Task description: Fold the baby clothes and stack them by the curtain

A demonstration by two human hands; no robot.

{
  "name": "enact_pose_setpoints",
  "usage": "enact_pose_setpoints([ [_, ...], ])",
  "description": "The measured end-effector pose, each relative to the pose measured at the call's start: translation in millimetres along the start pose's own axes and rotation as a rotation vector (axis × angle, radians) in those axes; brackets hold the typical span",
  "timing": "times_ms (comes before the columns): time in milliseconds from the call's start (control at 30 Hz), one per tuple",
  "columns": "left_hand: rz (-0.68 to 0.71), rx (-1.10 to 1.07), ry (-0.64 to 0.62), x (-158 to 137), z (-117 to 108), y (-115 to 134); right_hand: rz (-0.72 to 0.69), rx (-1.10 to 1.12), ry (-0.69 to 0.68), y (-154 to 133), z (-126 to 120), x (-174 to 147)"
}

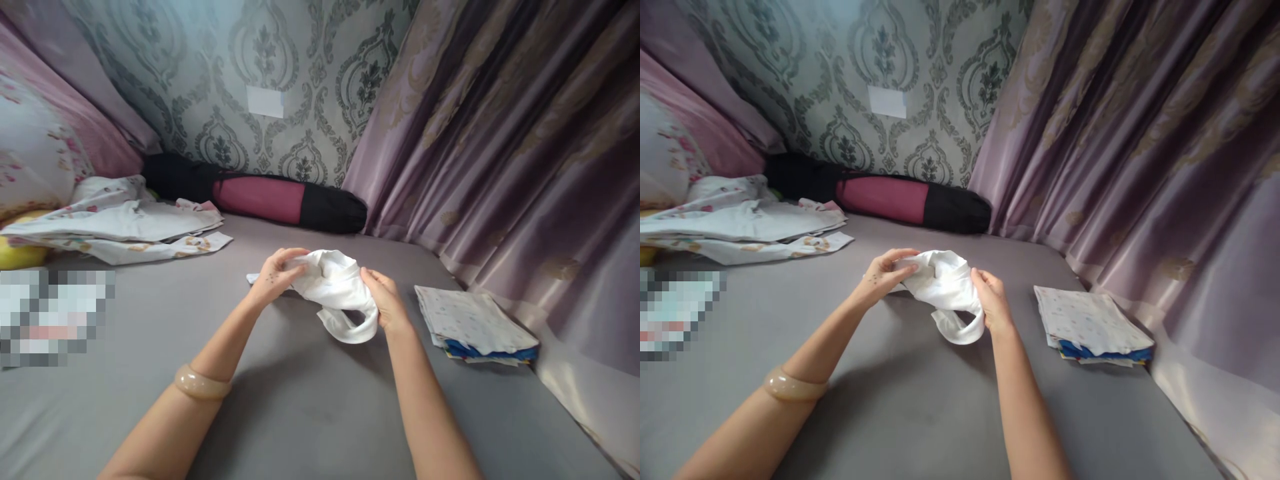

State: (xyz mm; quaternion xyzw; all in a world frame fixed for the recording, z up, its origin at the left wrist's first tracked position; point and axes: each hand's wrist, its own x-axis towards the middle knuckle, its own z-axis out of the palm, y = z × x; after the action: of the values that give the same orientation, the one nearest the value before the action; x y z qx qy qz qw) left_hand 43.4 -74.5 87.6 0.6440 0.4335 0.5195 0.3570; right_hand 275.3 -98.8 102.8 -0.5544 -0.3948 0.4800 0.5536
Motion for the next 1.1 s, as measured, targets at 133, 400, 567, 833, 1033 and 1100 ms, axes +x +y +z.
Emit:
enact_pose_setpoints([
  [133, 0.03, 0.046, 0.037, 0, -2, -1, -0.048, -0.09, -0.017, 2, -2, 0],
  [400, 0.109, 0.184, 0.108, -8, -21, 22, -0.181, -0.175, -0.115, -5, -3, -10],
  [567, 0.181, 0.279, 0.128, -16, -44, 45, -0.393, -0.365, -0.127, -17, -10, -17],
  [833, 0.147, 0.33, -0.024, -22, -91, 114, -0.414, -0.423, -0.317, -80, -19, -38],
  [1033, 0.07, 0.327, -0.027, -11, -124, 146, -0.34, -0.45, -0.522, -139, -19, -55],
  [1100, 0.104, 0.404, 0.007, -2, -124, 143, -0.43, -0.568, -0.505, -143, -16, -50],
])
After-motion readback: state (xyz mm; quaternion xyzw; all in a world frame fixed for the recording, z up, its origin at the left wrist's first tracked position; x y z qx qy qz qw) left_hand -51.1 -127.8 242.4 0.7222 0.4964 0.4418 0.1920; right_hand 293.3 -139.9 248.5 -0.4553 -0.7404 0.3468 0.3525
